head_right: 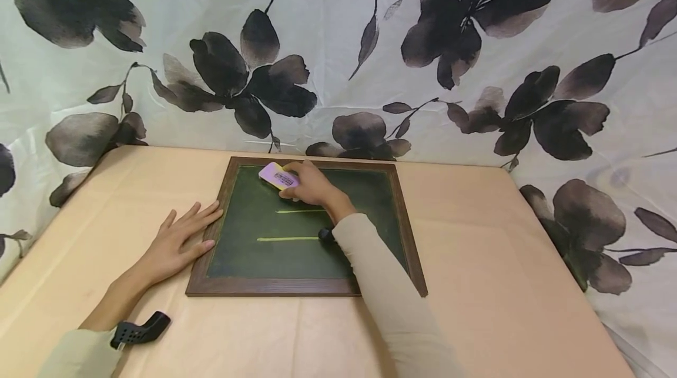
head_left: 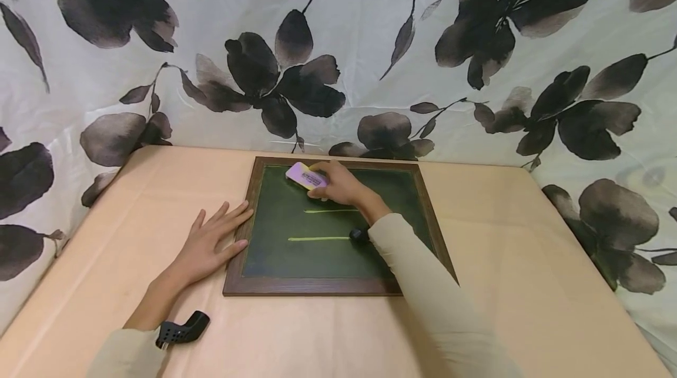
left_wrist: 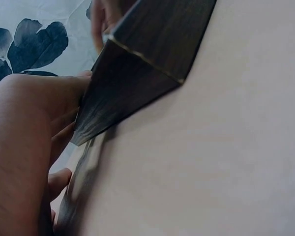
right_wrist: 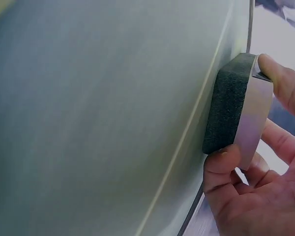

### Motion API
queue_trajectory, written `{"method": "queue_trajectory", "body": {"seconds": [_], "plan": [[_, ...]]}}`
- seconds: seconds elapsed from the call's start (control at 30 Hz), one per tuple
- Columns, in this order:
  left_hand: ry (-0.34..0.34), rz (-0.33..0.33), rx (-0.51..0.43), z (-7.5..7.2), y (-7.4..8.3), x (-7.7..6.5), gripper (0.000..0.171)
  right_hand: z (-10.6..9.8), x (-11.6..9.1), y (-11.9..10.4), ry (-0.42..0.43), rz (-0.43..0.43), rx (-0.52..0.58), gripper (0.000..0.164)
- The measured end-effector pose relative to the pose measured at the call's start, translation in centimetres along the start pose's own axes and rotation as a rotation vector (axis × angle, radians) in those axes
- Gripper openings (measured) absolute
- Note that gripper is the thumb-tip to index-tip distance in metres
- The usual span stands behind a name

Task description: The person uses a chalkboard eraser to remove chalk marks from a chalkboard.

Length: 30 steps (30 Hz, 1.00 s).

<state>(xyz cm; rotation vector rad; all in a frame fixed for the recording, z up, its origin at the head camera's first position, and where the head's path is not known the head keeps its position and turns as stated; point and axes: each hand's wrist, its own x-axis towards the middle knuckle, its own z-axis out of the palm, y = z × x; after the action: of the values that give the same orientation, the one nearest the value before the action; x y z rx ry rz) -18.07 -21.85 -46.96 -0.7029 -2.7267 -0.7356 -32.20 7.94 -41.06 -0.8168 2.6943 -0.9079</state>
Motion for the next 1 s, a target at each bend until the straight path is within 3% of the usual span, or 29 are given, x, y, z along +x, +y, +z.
{"method": "queue_trajectory", "body": {"seconds": [0.13,0.33,0.53,0.67,0.8,1.0], "plan": [[-0.003,-0.003,-0.005,0.0,0.1,0.2,0.06,1.4,1.2,-2.0,-0.014,-0.04,-0.024,0.06],[-0.009,-0.002,-0.003,0.2,0.1,0.3,0.06,2.3,1.3,-3.9,-0.024,-0.058,-0.087,0.06],[-0.006,-0.001,-0.01,0.2,0.3,-0.3,0.06,2.1,0.8,-4.7,-0.059,-0.054,-0.116,0.06],[0.01,-0.009,0.007,-0.4,0.4,-1.3,0.06,1.2,0.5,-4.8,-0.01,-0.114,-0.094,0.055],[0.027,-0.008,0.018,-0.8,0.6,-1.3,0.059,-1.1,-1.2,-3.2,0.078,-0.132,-0.106,0.055],[0.012,-0.004,0.017,-0.2,1.1,-0.8,0.059,-4.8,-6.6,2.3,0.146,-0.06,-0.175,0.058]]}}
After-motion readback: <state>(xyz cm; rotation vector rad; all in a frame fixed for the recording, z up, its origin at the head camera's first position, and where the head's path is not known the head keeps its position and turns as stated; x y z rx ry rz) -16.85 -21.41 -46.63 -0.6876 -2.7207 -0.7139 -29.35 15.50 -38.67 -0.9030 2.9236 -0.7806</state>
